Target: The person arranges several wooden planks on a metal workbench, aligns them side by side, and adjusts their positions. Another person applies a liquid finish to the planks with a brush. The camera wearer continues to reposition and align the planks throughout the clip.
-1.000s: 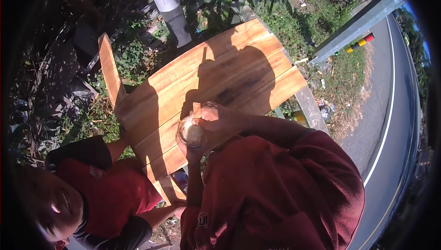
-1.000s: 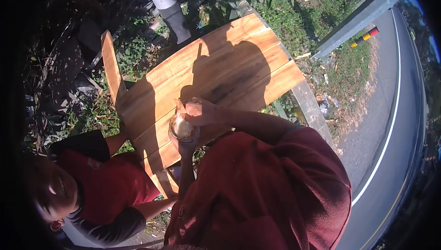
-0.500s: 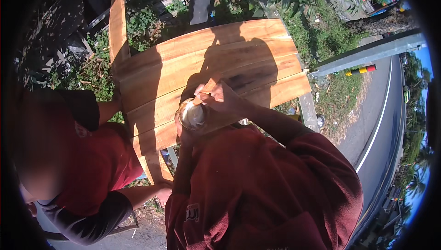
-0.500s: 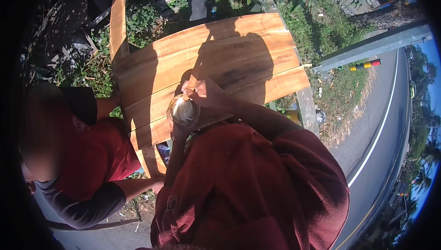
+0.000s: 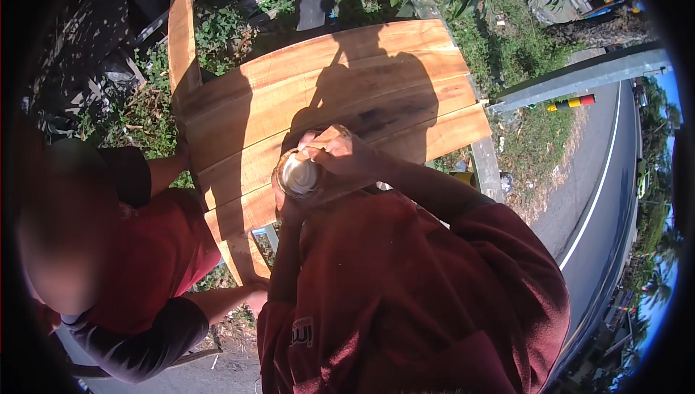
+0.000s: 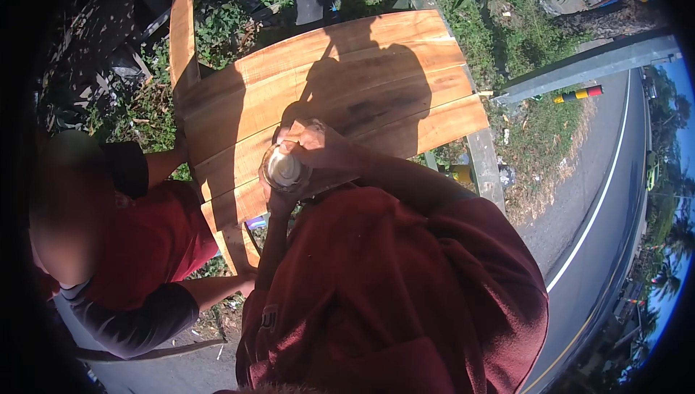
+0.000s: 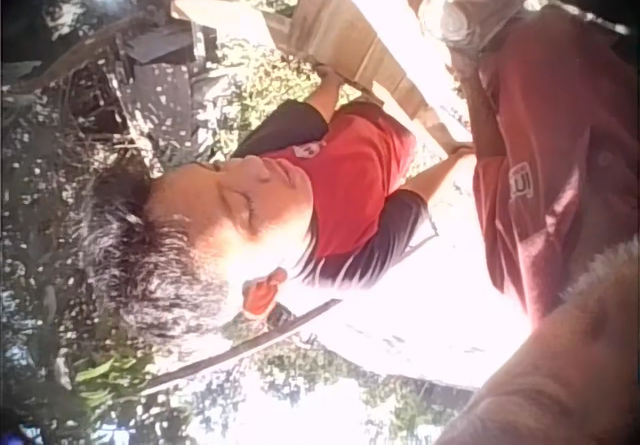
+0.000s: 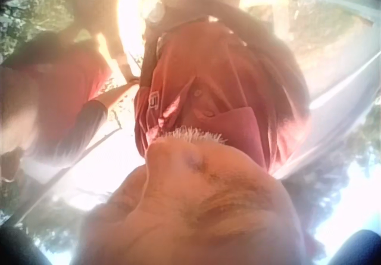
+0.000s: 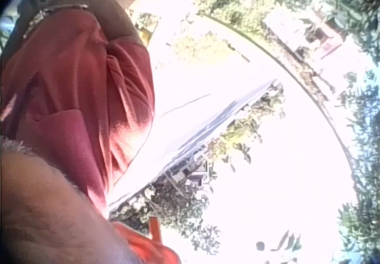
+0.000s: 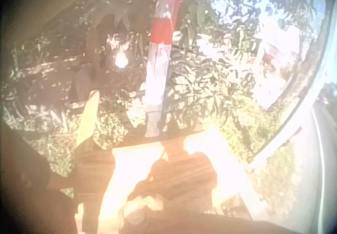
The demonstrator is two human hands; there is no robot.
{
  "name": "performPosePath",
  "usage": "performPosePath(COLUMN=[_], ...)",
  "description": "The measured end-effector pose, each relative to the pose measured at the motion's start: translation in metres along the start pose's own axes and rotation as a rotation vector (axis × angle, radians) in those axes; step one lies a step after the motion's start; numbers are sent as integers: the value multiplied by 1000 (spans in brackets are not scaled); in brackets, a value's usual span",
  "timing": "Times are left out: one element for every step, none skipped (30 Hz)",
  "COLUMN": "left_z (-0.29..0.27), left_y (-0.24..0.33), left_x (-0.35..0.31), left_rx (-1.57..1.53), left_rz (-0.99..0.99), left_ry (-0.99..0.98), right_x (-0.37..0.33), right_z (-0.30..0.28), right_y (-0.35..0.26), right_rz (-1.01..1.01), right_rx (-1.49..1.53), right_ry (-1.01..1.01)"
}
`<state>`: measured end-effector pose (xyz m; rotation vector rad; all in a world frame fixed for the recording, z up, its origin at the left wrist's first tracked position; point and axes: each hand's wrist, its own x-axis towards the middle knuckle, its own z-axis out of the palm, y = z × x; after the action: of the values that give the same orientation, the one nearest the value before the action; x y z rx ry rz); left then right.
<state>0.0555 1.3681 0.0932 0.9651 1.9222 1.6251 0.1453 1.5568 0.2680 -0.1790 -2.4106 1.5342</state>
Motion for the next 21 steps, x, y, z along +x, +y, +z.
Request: performPosePath(left_z=[0, 0, 1, 2, 2, 5, 3, 1, -2, -2, -1, -4, -4, -3, -4, -2, -3, -3, -2, -1, 1], left_y=[5, 15, 17, 24, 23, 23, 20, 21, 21, 34, 42, 28, 26, 24, 24, 26, 25, 31, 38, 42, 45], left_x=[4, 5, 4, 3, 2, 2, 1, -4, -6, -3, 0, 2, 0, 0, -3, -1, -2, -1, 1, 1, 1], left_rx=[90, 118, 10, -99, -82, -64, -39, 261, 194, 120, 43, 42, 103, 165, 203, 238, 277, 234, 186, 207, 228], left_rz=[47, 12, -14, -33, -61, -89, -117, -112, -129, -145, -152, -136, -145, -156, -161, -156, -163, -183, -197, -210, -222], left_ry=[-30, -41, -26, -1, 19, 39, 60, 117, 93, 64, 37, -18, 11, 33, 46, 44, 57, 55, 53, 42, 30], right_x=[-6, -13, -19, -11, -8, -3, 2, -6, -11, -21, -20, -16, -11, -4, 1, -8, -13, -20, -26, -24, -20], right_z=[-2, 1, 4, 18, 14, 7, 2, -5, 4, 12, 20, 26, 20, 9, 0, 1, 10, 18, 22, 28, 20], right_y=[3, 7, 8, -3, -10, -15, -14, 1, 10, 13, 8, 2, -6, -10, -10, 32, 36, 35, 31, 10, 3], right_rz=[-17, -34, -52, -273, -127, 19, 161, -9, -111, -208, -251, -300, -153, 0, 152, 132, 66, -4, -78, -145, -10], right_rx=[-39, -79, -119, -150, -128, -106, -77, -14, -188, -366, -325, -290, -234, -177, -119, 127, -87, -308, -536, -347, -254], right_ry=[-51, -101, -152, -42, -31, -21, -11, 13, -55, -120, -81, -51, -74, -92, -110, -124, -198, -271, -340, -45, -38])
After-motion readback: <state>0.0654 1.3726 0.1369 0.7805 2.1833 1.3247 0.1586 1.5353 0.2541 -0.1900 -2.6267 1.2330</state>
